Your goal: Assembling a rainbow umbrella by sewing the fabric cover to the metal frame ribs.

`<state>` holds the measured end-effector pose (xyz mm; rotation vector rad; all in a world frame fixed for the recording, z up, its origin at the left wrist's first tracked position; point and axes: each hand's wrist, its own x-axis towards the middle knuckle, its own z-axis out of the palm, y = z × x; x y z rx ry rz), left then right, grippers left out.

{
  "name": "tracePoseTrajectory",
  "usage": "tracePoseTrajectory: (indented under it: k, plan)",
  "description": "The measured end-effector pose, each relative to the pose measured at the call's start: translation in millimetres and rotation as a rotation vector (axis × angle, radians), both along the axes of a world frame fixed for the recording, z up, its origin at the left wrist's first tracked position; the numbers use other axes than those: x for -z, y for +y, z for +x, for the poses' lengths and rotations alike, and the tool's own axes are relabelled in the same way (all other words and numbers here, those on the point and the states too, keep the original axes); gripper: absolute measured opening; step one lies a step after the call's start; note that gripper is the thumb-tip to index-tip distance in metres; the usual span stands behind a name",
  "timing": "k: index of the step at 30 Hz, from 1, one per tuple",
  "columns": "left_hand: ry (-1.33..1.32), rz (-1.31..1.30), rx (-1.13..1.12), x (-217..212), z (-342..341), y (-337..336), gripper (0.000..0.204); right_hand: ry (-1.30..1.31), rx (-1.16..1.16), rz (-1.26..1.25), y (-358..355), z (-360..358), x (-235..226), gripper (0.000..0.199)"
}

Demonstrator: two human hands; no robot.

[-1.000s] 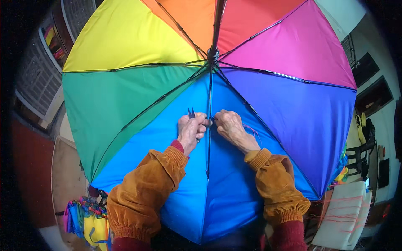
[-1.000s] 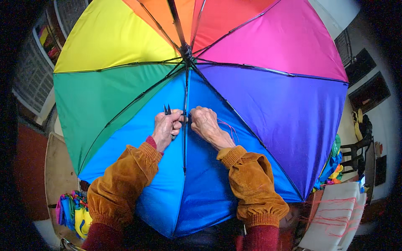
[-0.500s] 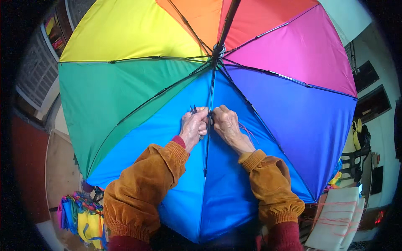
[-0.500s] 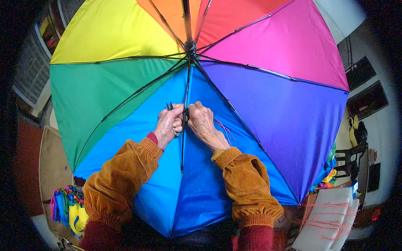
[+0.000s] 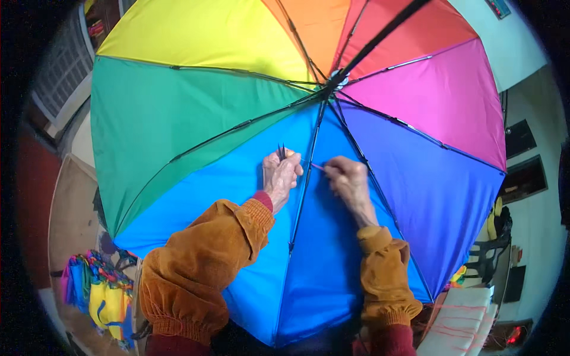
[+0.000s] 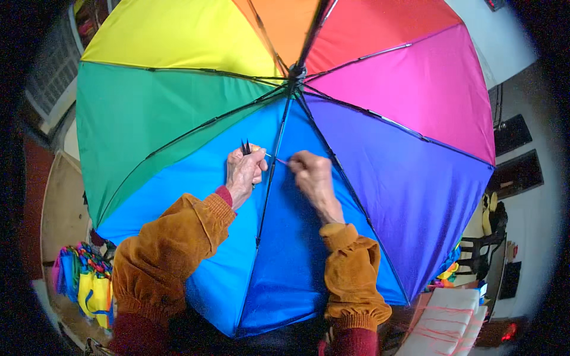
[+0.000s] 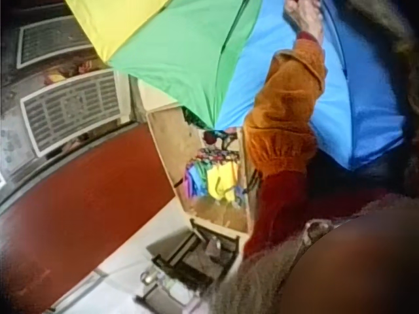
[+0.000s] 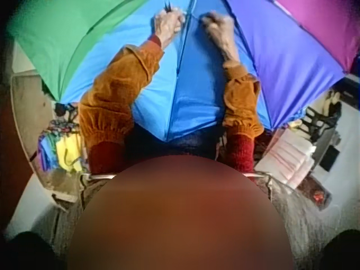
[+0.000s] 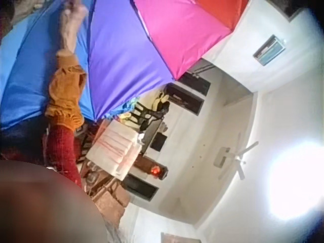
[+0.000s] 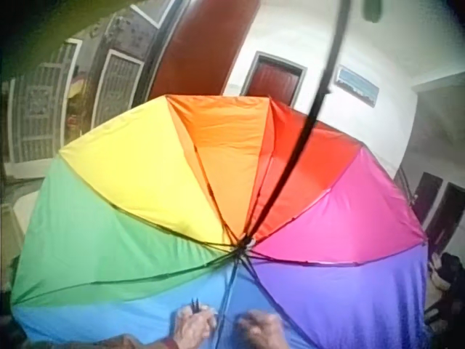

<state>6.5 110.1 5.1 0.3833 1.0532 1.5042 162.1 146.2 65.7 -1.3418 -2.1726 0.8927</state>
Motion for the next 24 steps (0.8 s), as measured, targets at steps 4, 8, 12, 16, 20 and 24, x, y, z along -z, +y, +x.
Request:
tracePoseTrajectory:
  k: [4, 8, 12, 16, 20, 24]
  plan:
    - [-0.078, -0.063, -0.160, -0.3, -8.4, -3.5, 0.015, 0.047, 0.201, 0.158, -6.3, 4.1, -18.7, 0.005]
    - [-0.264, -0.051, -0.088, -0.5, -7.5, -11.4, 0.016, 0.016, 0.095, 0.606, -25.8, -16.2, -5.7, 0.011]
    - [-0.248, -0.094, -0.033, -8.5, 0.0, -11.5, 0.015, -0.109, -0.079, 0.351, -40.2, -25.6, 20.3, 0.021]
    - [-0.268, -0.039, 0.116, -8.7, -2.6, -13.9, 0.013, -0.114, -0.039, 0.241, -40.8, -25.1, 12.3, 0.024]
    - [-0.336, -0.103, 0.085, -7.1, -5.1, -11.8, 0.012, -0.104, -0.012, 0.196, -39.5, -24.9, 16.6, 0.026]
    - [-0.328, -0.067, 0.090, -4.0, -0.7, -15.1, 0.013, -0.075, -0.001, 0.182, -40.7, -24.3, 17.4, 0.026]
